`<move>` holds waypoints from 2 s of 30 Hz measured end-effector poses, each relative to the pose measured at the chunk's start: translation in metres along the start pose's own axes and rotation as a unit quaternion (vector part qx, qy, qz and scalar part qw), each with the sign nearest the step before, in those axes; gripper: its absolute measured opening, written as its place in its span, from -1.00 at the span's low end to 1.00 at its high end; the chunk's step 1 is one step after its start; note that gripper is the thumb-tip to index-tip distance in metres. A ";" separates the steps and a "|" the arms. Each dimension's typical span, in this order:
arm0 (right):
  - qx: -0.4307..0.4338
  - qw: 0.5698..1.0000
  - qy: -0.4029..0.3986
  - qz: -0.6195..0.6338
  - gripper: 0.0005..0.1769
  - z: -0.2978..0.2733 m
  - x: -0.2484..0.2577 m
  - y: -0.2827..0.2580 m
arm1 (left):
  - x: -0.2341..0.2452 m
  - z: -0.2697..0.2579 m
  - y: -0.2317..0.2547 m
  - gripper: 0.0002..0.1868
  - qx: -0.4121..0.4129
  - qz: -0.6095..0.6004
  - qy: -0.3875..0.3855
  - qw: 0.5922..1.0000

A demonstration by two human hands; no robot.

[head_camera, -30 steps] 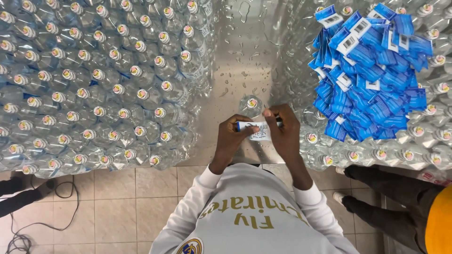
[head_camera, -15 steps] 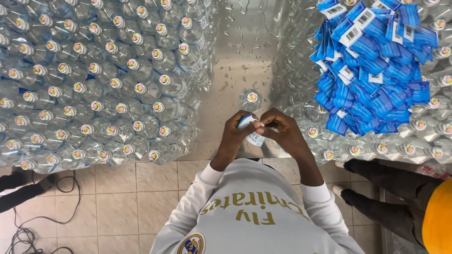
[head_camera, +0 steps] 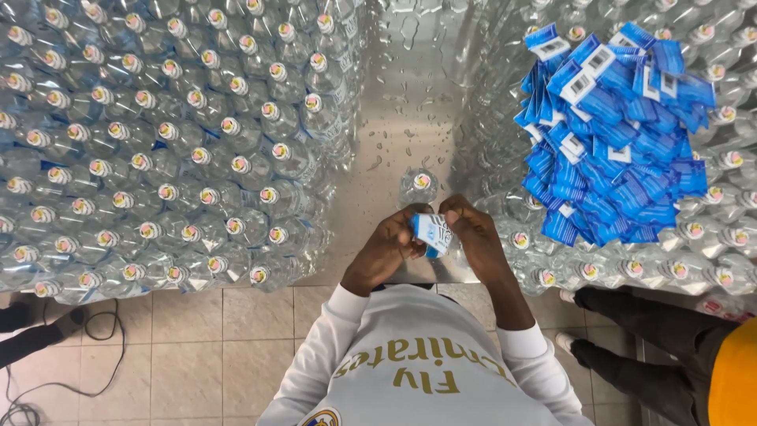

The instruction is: Manually applying adhesive labels to plastic water bottles and stacking them on a table.

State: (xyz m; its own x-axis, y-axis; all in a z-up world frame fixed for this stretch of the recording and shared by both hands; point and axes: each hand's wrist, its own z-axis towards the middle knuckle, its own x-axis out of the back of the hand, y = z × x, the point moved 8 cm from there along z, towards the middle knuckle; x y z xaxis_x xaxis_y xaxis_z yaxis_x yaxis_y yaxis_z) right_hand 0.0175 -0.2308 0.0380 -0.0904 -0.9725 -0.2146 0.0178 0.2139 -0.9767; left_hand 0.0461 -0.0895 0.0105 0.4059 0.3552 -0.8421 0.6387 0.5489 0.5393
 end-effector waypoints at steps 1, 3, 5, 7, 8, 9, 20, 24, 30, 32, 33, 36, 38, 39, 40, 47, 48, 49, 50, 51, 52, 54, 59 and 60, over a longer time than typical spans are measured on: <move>0.004 1.000 0.000 -0.001 -0.69 0.001 -0.001 0.003 | 0.014 0.002 -0.009 -0.33 -0.001 0.002 -0.003 1.000; -0.017 0.990 0.017 0.137 -0.73 0.001 -0.001 0.016 | 0.052 0.002 -0.033 -0.71 0.029 0.002 0.056 0.998; -0.030 0.982 0.036 0.185 -0.72 0.000 -0.009 0.007 | 0.051 0.006 -0.034 -0.70 0.037 0.000 0.043 0.998; -0.045 0.970 0.055 0.232 -0.68 -0.002 -0.005 0.008 | 0.042 0.008 -0.028 -0.69 0.046 -0.003 0.032 0.998; -0.064 0.964 0.050 0.253 -0.66 -0.003 -0.001 0.014 | 0.035 0.008 -0.025 -0.73 0.073 0.044 0.032 0.996; -0.083 0.957 0.046 0.273 -0.64 -0.004 0.004 0.020 | 0.029 0.007 -0.023 -0.76 0.100 0.090 0.033 0.990; -0.110 0.976 0.026 0.188 -0.79 -0.009 0.004 0.041 | 0.048 0.031 -0.011 -0.59 0.036 -0.098 -0.064 0.992; -0.118 0.942 0.070 0.305 -0.81 0.003 0.020 0.044 | 0.052 0.032 -0.019 -0.64 0.072 -0.023 -0.075 0.994; 0.129 0.966 -0.043 -0.218 -0.88 0.033 0.013 -0.078 | -0.043 0.054 0.112 -0.40 -0.062 0.500 -0.023 0.864; 0.201 0.914 -0.050 -0.349 -0.87 0.035 -0.011 -0.119 | -0.071 0.057 0.133 -0.41 -0.117 0.625 -0.025 0.771; 0.268 0.839 -0.056 -0.471 -0.86 0.034 -0.028 -0.141 | -0.089 0.057 0.145 -0.42 -0.169 0.733 -0.024 0.658; 0.286 0.767 -0.068 -0.571 -0.89 0.041 -0.025 -0.124 | -0.090 0.060 0.140 -0.44 -0.264 0.831 0.002 0.490; 0.269 0.755 -0.072 -0.593 -0.87 0.042 -0.025 -0.103 | -0.065 0.066 0.125 -0.43 -0.258 0.841 0.008 0.475; 0.250 0.744 -0.077 -0.614 -0.84 0.044 -0.024 -0.090 | -0.052 0.069 0.116 -0.42 -0.249 0.852 0.015 0.460; 0.251 0.744 -0.080 -0.614 -0.84 0.042 -0.027 -0.084 | -0.041 0.069 0.109 -0.42 -0.249 0.852 0.018 0.460; 0.197 0.734 -0.081 -0.645 -0.79 0.030 -0.020 -0.032 | 0.000 0.066 0.080 -0.81 -0.116 0.737 0.038 0.664; 0.196 0.739 -0.079 -0.640 -0.77 0.028 -0.016 -0.023 | -0.001 0.062 0.080 -0.81 -0.109 0.685 0.049 0.719; 0.196 0.740 -0.078 -0.639 -0.77 0.024 -0.017 -0.017 | -0.005 0.059 0.079 -0.81 -0.108 0.685 0.049 0.718; 0.198 0.745 -0.065 -0.633 -0.76 0.020 -0.018 -0.013 | -0.007 0.055 0.080 -0.71 -0.108 0.649 0.065 0.750; 0.200 0.751 -0.052 -0.628 -0.74 0.015 -0.018 -0.010 | -0.009 0.051 0.080 -0.59 -0.106 0.611 0.081 0.780; 0.199 0.752 -0.052 -0.627 -0.74 0.014 -0.020 -0.009 | -0.010 0.051 0.080 -0.59 -0.105 0.611 0.082 0.780; 0.216 0.761 -0.004 -0.612 -0.76 0.007 -0.019 -0.016 | -0.013 0.048 0.078 -0.36 -0.097 0.605 0.085 0.786; 0.220 0.801 0.096 -0.549 -0.82 0.018 -0.008 -0.026 | -0.014 0.052 0.072 -0.41 -0.086 0.565 0.114 0.813; 0.195 0.826 0.125 -0.514 -0.82 0.024 -0.001 -0.024 | -0.011 0.055 0.072 -0.52 -0.109 0.557 0.131 0.813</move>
State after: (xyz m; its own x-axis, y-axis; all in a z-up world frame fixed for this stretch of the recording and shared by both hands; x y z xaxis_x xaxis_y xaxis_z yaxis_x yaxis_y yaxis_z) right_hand 0.0410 -0.2370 0.0617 -0.4590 -0.5614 0.6886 0.1192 -0.8070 -0.5784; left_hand 0.1237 -0.0949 0.0584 0.4822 0.8566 0.1839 -0.1727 -0.1128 0.9785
